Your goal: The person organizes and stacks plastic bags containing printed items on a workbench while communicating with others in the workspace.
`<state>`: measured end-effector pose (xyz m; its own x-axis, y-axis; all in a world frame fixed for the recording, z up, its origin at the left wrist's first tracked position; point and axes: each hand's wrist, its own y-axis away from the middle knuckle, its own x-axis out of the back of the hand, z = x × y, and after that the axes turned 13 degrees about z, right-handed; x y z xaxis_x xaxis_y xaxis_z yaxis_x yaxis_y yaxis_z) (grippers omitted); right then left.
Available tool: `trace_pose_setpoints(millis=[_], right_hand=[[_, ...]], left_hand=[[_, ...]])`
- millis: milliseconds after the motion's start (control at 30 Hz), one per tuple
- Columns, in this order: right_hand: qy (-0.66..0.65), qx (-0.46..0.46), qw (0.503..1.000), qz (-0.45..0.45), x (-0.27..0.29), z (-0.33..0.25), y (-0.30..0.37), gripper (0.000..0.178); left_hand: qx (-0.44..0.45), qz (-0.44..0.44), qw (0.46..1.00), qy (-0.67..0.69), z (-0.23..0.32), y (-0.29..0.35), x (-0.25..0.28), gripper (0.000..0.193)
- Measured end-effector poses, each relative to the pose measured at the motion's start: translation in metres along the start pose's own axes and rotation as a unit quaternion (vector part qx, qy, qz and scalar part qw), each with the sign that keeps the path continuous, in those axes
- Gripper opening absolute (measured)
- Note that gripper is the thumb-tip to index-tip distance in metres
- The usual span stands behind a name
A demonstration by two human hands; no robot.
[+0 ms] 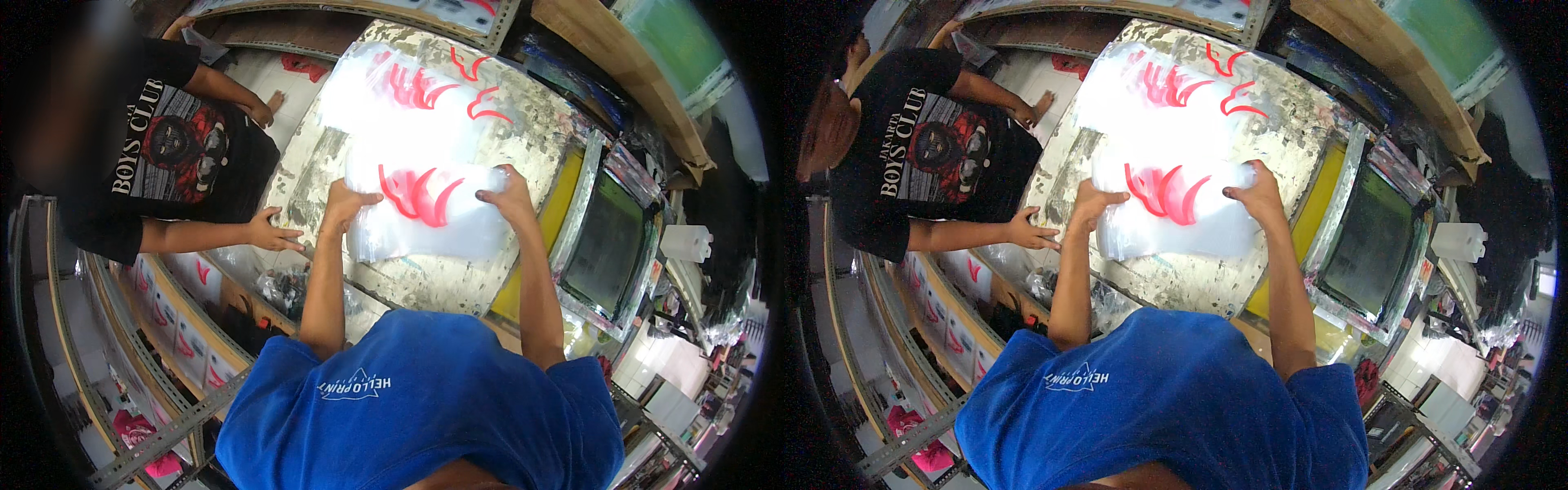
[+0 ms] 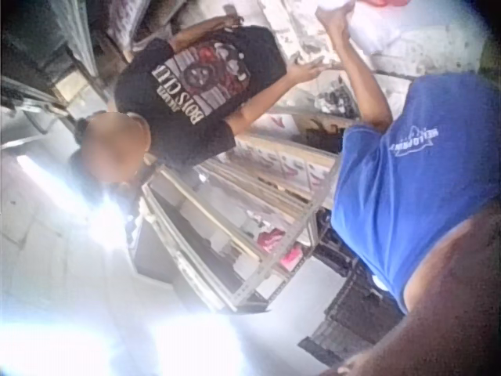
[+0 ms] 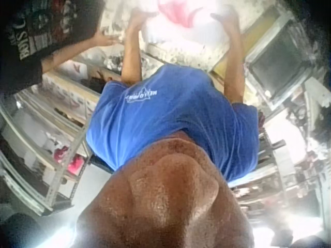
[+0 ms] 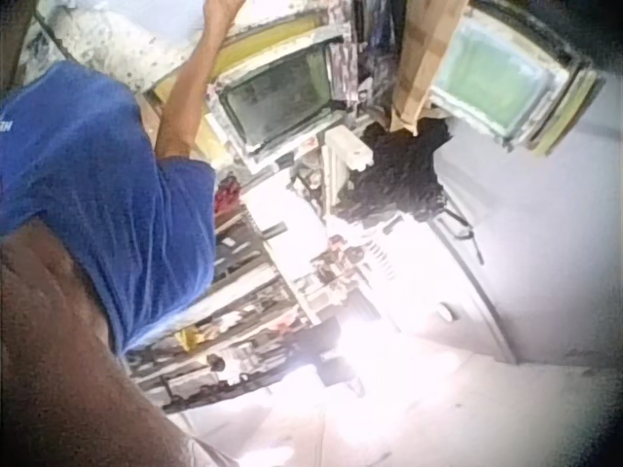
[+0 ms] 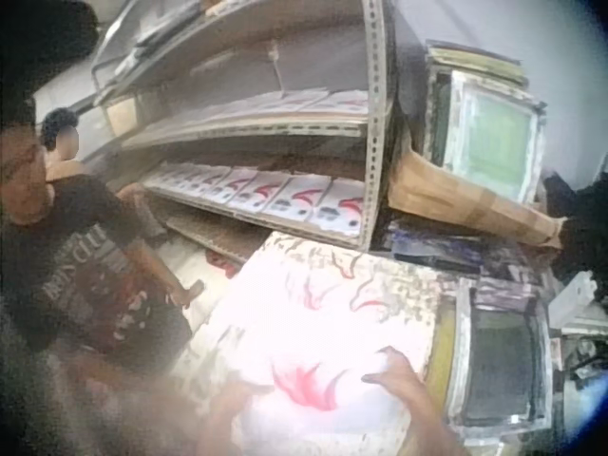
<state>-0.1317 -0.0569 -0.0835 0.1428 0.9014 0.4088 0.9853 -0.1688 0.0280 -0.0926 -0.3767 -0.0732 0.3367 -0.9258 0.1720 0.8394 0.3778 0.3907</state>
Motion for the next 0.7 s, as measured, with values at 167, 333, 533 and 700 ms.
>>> trace_pose_setpoints(millis=[167, 333, 533, 700], right_hand=[[0.265, 0.231, 0.927, 0.132, -0.034, 0.013, -0.081, 0.060], [0.385, 0.284, 0.855, 0.202, -0.063, 0.029, -0.141, 0.050], [0.424, 0.303, 0.836, 0.172, -0.065, 0.045, -0.165, 0.012], [0.411, 0.265, 0.849, 0.198, -0.073, 0.014, -0.115, 0.014]], left_hand=[[0.011, 0.051, 0.995, -0.082, -0.060, -0.032, 0.009, 0.044], [-0.003, 0.023, 0.996, -0.081, -0.070, -0.036, 0.012, 0.041], [0.006, 0.022, 0.997, -0.068, -0.057, -0.031, 0.012, 0.039], [0.030, 0.025, 0.996, -0.080, -0.054, -0.033, 0.010, 0.038]])
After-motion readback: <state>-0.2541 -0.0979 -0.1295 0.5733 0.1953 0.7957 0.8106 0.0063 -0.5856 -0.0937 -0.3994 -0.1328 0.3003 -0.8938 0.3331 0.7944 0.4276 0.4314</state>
